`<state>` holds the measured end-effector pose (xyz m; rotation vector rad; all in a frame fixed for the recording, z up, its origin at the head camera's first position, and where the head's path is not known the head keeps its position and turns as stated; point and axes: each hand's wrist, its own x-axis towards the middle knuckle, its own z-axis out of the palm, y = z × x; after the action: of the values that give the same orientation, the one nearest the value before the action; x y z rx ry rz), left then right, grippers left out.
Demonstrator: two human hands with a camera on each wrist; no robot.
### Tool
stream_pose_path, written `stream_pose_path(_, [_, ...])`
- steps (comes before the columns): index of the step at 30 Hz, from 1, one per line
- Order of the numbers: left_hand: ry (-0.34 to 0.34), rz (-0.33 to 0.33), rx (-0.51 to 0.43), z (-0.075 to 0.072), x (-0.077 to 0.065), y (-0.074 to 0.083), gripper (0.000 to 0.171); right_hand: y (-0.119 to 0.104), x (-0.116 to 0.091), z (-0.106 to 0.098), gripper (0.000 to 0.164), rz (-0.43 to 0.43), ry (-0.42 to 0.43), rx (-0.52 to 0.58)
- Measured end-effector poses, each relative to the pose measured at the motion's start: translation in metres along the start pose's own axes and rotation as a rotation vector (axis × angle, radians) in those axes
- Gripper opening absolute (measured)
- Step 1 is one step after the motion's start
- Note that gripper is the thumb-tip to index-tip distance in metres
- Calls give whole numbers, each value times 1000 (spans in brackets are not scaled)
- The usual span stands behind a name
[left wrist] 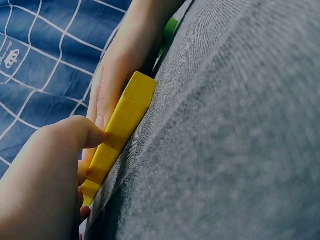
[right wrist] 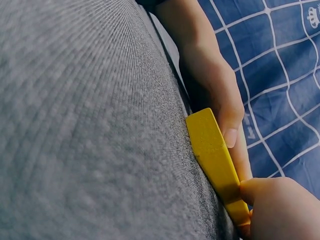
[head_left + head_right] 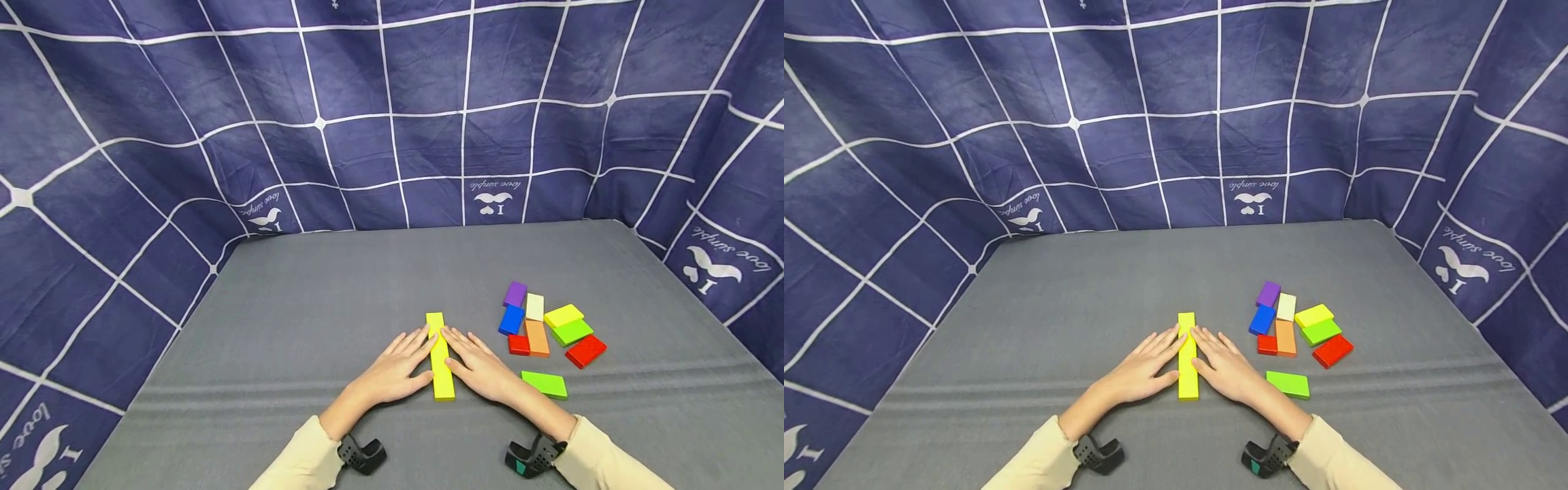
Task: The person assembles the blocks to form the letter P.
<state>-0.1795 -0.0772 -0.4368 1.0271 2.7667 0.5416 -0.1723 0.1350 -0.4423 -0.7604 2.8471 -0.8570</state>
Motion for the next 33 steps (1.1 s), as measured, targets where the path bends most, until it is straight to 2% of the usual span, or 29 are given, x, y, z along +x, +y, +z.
stream_pose_path(12, [35,21,4,0,3,-5,60,0,3,-6,57,26,32,4])
stream_pose_path(16, [44,45,31,1,3,-6,64,1,3,-16,52,50,28,32])
stream_pose_path(20, [53,65,62,0,3,-6,69,8,5,-30,44,60,63,46])
stream_pose_path(27, [62,60,44,2,3,-6,69,37,6,-55,34,71,221,-115])
stream_pose_path(33, [79,72,38,3,2,-7,68,59,2,-75,35,206,291,-245])
